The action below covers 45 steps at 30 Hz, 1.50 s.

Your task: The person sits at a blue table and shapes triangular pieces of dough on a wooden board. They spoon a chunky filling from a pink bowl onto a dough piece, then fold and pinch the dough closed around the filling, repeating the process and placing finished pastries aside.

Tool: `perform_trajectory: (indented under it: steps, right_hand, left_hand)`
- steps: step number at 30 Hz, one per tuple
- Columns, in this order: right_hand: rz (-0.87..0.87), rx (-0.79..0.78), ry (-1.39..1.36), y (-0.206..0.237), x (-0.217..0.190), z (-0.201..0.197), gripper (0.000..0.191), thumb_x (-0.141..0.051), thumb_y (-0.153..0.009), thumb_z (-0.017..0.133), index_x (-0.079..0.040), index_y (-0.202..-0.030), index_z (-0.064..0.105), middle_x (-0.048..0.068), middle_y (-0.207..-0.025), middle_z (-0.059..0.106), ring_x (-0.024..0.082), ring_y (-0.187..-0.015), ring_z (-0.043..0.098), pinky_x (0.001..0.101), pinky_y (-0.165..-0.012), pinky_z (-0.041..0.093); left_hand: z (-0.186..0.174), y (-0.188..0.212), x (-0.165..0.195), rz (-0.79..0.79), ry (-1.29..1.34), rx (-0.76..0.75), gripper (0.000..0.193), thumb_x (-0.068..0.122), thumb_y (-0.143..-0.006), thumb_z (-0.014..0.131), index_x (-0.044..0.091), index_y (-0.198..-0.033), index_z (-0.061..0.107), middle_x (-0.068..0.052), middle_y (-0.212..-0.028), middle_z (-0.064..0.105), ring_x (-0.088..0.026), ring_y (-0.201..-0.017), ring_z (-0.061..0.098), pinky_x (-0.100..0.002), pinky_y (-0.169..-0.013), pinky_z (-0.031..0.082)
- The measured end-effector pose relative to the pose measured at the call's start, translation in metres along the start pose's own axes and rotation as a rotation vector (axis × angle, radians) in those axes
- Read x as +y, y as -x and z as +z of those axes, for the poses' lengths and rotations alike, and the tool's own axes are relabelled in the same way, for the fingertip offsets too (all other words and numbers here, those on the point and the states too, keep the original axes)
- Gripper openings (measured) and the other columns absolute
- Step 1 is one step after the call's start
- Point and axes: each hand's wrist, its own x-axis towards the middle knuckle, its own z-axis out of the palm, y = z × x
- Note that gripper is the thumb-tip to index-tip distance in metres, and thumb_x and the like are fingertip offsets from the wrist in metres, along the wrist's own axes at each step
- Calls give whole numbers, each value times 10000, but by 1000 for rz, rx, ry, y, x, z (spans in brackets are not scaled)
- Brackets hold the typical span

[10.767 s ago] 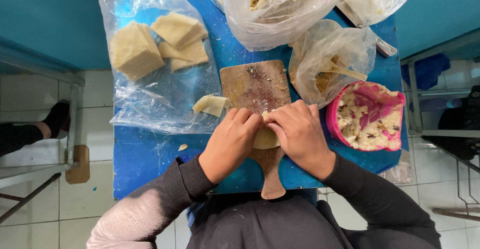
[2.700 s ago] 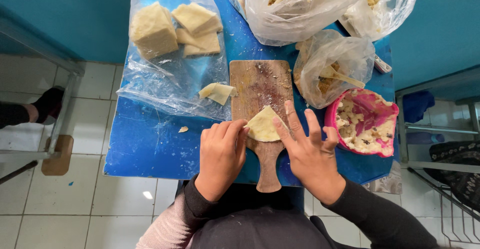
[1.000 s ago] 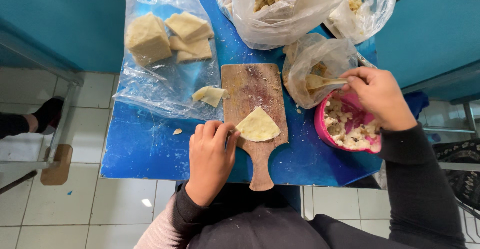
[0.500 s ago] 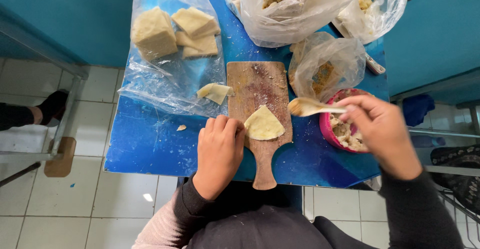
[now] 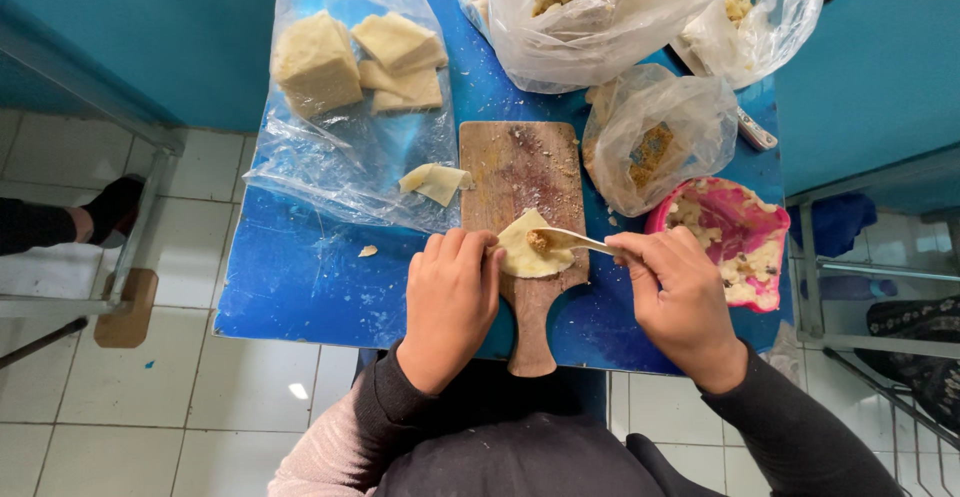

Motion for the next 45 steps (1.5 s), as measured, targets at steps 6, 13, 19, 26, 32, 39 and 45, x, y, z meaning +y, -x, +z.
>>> perform_trajectory:
  steps: [6,13,19,26,32,39,45]
  right_hand:
    - [-79,18,16,4,1,0,288,80,-867,649,-49,-1118,703,84,-935,707,284,-861,619,377,-779,497]
    - [-125,36,33,6,3,2,308,93,-849,666,-53,-1118,706,92,-952,711,293,-863,616,387,-778,492]
    - [-138,59,36,7,3,2,293,86,-854,666,-48,-1112,705,99,-956,706,290,-867,618,386,-782,497]
    - [-22,30,10,5,2,1,265,90,-884,661,-53,-1100,716,75,-917,711,268,-840,626,365,-751,503]
    - [-129,62,63,5,1,1,289,95,-855,663,-44,-1104,709,92,-945,713,287,-860,622,380,-775,498]
    - [-70,52,36,6,2,1,270,94,-867,652,-39,-1093,715,89,-921,717,276,-844,626,367,-765,503]
    - [218,2,-177,6,10,4,157,-13,-987,620,-34,-1099,728,63,-890,697,161,-804,697,293,-670,518]
  left_hand:
    - [2,-2,1,-22,-49,6,114,167,-903,700,115,-994,655,-48,-897,620,-283,-843,585,-417,-709,412]
    - [4,-3,-1,-31,-54,-10,69,141,-905,687,119,-943,634,-45,-890,612,-281,-850,587,-415,-709,412]
    - [3,-3,2,13,-39,-11,100,82,-898,645,87,-995,619,-79,-968,582,-286,-885,551,-407,-727,410]
    - [2,-4,3,65,-81,-18,204,27,-829,629,80,-1025,609,-81,-1019,567,-285,-919,539,-401,-756,415]
    - [3,-2,1,80,-131,-36,234,31,-818,608,90,-1045,604,-75,-1004,562,-280,-918,540,-399,-761,413]
    - [3,0,0,64,-148,-72,224,41,-823,596,95,-1040,602,-69,-962,557,-281,-903,540,-406,-753,408]
    - [4,0,1,66,-86,-31,246,20,-826,582,77,-1065,600,-89,-1021,563,-289,-935,535,-397,-774,418]
